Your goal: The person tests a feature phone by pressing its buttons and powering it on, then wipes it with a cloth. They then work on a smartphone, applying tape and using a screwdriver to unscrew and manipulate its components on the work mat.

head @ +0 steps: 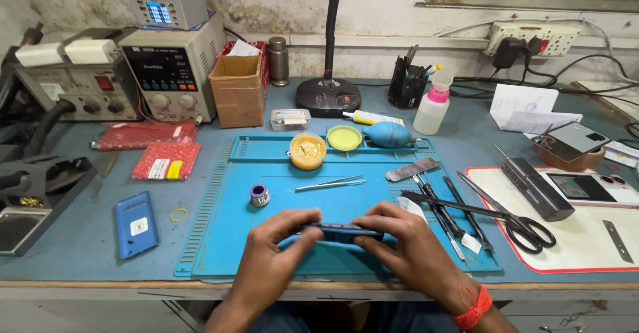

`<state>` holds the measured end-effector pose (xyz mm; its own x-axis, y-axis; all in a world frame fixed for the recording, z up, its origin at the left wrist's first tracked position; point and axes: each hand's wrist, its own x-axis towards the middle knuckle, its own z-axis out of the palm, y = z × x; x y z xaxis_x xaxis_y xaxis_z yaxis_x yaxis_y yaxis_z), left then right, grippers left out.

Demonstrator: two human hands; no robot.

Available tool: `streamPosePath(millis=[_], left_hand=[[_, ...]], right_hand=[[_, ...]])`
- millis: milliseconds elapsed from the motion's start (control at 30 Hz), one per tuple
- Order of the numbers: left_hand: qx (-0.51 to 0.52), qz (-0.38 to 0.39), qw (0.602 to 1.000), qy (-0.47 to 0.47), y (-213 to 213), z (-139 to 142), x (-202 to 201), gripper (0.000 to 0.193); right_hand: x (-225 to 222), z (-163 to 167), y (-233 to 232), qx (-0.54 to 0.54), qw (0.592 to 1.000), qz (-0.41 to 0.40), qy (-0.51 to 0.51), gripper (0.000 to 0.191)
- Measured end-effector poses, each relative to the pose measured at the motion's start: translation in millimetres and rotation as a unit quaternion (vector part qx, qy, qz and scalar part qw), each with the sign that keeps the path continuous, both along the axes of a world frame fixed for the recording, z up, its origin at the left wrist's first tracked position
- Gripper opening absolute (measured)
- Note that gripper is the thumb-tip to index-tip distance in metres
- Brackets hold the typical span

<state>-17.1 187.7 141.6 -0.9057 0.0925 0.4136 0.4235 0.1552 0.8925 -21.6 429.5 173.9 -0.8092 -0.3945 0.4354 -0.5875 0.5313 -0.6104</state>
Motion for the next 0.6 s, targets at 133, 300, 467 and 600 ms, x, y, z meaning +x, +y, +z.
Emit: streamPosePath(millis=[133,300,467,600], left_hand=[[-0.131,-0.005,0.991,0.041,1.3,5.1,3.0,0.026],[-0.142,-0.018,0.985,0.095,6.7,3.7,9.3,0.027],[-0.138,-0.014,0.985,0.106,9.8,1.1,11.2,0.024],[-0.142,-0.01,0.984,0.11,10.5,1.0,13.8,0.023]], right_hand=[[1.2,-7.3,2.0,0.019,0.999,0.036,0.027,0.029],[1.0,-17.0,-3.4,-0.001,0.998,0.064,0.017,0.03],[2.4,-19.9,-5.1,-0.015,0.998,0.064,0.019,0.031],[5.1,-21.3,-5.5,-0.014,0.998,0.058,0.016,0.031]])
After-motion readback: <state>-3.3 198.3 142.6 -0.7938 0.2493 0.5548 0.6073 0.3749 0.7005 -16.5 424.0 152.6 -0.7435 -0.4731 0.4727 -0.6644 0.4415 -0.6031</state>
